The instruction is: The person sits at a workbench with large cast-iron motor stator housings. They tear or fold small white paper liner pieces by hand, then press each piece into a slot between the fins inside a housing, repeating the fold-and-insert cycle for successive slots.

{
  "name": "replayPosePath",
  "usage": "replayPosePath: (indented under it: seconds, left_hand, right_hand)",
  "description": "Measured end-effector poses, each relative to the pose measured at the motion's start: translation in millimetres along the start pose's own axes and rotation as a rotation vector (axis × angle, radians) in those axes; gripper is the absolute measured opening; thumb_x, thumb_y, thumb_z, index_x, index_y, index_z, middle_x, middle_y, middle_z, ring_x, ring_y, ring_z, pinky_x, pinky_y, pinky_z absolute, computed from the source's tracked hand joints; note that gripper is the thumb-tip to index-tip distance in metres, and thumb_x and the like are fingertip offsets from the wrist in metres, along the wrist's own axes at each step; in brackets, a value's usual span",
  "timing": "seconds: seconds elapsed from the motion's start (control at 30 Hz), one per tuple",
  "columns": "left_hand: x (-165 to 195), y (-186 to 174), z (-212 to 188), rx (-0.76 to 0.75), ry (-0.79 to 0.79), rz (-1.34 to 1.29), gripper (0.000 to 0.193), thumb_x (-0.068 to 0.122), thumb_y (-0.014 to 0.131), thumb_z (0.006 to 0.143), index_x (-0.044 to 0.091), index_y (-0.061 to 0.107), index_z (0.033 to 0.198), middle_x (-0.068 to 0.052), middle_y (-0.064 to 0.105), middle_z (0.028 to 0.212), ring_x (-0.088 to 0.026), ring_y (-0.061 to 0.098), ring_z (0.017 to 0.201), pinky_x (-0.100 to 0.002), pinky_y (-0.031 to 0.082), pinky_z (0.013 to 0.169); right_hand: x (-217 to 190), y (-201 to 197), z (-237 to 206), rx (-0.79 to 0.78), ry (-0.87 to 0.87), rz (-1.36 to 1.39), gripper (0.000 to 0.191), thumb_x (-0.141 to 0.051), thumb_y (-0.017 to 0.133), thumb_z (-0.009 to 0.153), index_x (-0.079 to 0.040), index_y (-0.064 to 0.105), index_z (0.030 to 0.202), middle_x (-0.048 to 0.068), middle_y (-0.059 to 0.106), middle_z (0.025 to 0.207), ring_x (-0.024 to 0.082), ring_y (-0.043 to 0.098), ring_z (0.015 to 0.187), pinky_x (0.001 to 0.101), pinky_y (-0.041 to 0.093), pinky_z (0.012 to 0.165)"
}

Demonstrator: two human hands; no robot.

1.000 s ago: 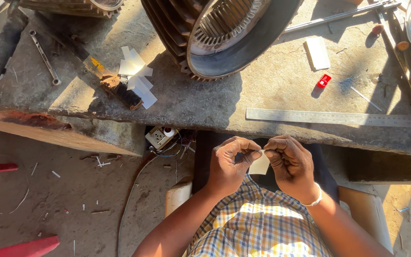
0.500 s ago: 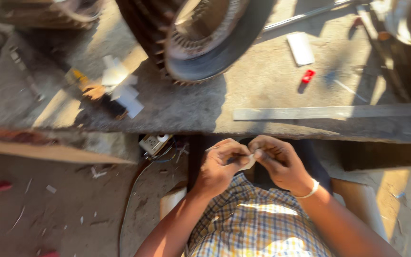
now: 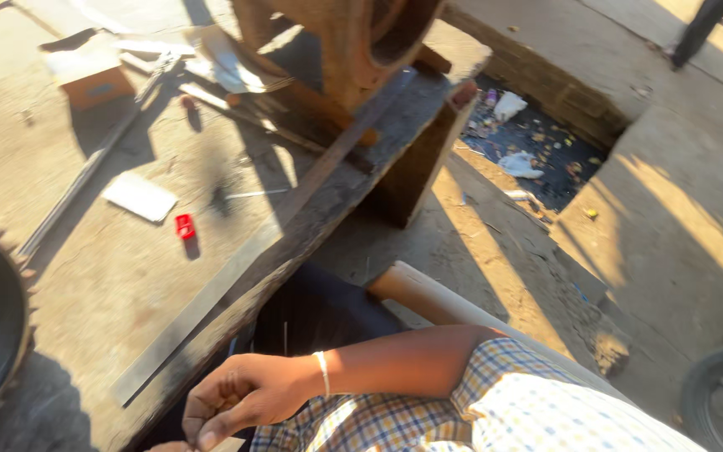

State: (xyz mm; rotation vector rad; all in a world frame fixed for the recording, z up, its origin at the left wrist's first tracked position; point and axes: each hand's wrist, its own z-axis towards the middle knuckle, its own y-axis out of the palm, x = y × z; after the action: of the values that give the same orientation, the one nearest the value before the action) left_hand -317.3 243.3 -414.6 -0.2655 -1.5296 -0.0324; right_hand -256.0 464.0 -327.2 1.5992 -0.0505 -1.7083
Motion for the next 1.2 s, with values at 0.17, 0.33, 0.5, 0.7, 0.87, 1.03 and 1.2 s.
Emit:
replayPosePath:
  seconds: [0.17,0.33,0.5,0.7,0.87,1.03,1.2]
  left_hand:
    - [-15,-9,19,0.028,-0.053,0.146,0.033,-0.022,0.056,0.075,-0.008,0.068,0.102,-0.017,0.066,0.105,-0.022,0.067,0.101,-0.031,0.052,0.088]
    - [-16,-16,27,0.045,-0.070,0.200,0.029,-0.019,0.058,0.079,-0.008,0.068,0.104,-0.018,0.067,0.107,-0.023,0.067,0.104,-0.034,0.052,0.091]
    - [-11,-25,29,0.065,-0.056,0.198,0.025,-0.016,0.060,0.083,-0.008,0.068,0.106,-0.018,0.068,0.109,-0.024,0.067,0.106,-0.036,0.052,0.094]
    - [19,-41,25,0.148,0.028,0.145,0.021,-0.013,0.063,0.088,-0.008,0.068,0.108,-0.019,0.070,0.111,-0.026,0.068,0.109,-0.038,0.053,0.098]
    - [50,-37,-19,0.101,0.099,-0.201,0.018,-0.010,0.065,0.092,-0.008,0.068,0.110,-0.020,0.071,0.114,-0.027,0.068,0.112,-0.041,0.053,0.101]
    - [95,-36,-31,-0.053,0.007,-0.639,0.027,-0.005,0.065,0.093,-0.004,0.070,0.119,-0.018,0.074,0.108,-0.024,0.072,0.102,-0.039,0.060,0.090]
    - [129,-34,-34,-0.023,0.138,-0.299,0.029,-0.006,0.074,0.088,-0.004,0.073,0.116,-0.012,0.076,0.108,-0.015,0.075,0.100,-0.030,0.063,0.086]
  right_hand:
    - [17,-6,4,-0.070,-0.031,0.129,0.020,-0.011,0.070,0.110,0.002,0.066,0.125,0.004,0.073,0.107,0.007,0.066,0.100,0.0225,0.054,0.093]
    - [19,-10,12,-0.093,-0.007,0.210,0.015,-0.008,0.069,0.111,0.004,0.067,0.120,0.007,0.072,0.106,0.009,0.067,0.102,0.0245,0.054,0.096]
    - [7,4,17,-0.150,-0.120,-0.060,0.013,-0.013,0.069,0.114,-0.001,0.065,0.116,0.002,0.067,0.103,0.007,0.063,0.098,0.0235,0.054,0.096]
    - [-23,37,19,0.002,-0.205,-0.380,0.022,-0.013,0.072,0.107,-0.001,0.062,0.123,0.005,0.063,0.122,0.009,0.063,0.111,0.0259,0.054,0.099]
    - [-56,50,42,0.316,-0.161,-0.132,0.033,-0.006,0.073,0.097,-0.009,0.058,0.127,0.004,0.063,0.123,0.011,0.067,0.113,0.0315,0.060,0.094]
    - [-73,59,50,0.201,-0.241,-0.685,0.022,0.001,0.077,0.095,-0.004,0.070,0.115,0.007,0.076,0.103,0.013,0.075,0.093,0.0276,0.061,0.078]
    - [-59,67,61,0.221,-0.242,-0.731,0.016,-0.001,0.076,0.092,-0.002,0.074,0.108,0.008,0.076,0.096,0.013,0.076,0.085,0.0257,0.062,0.071]
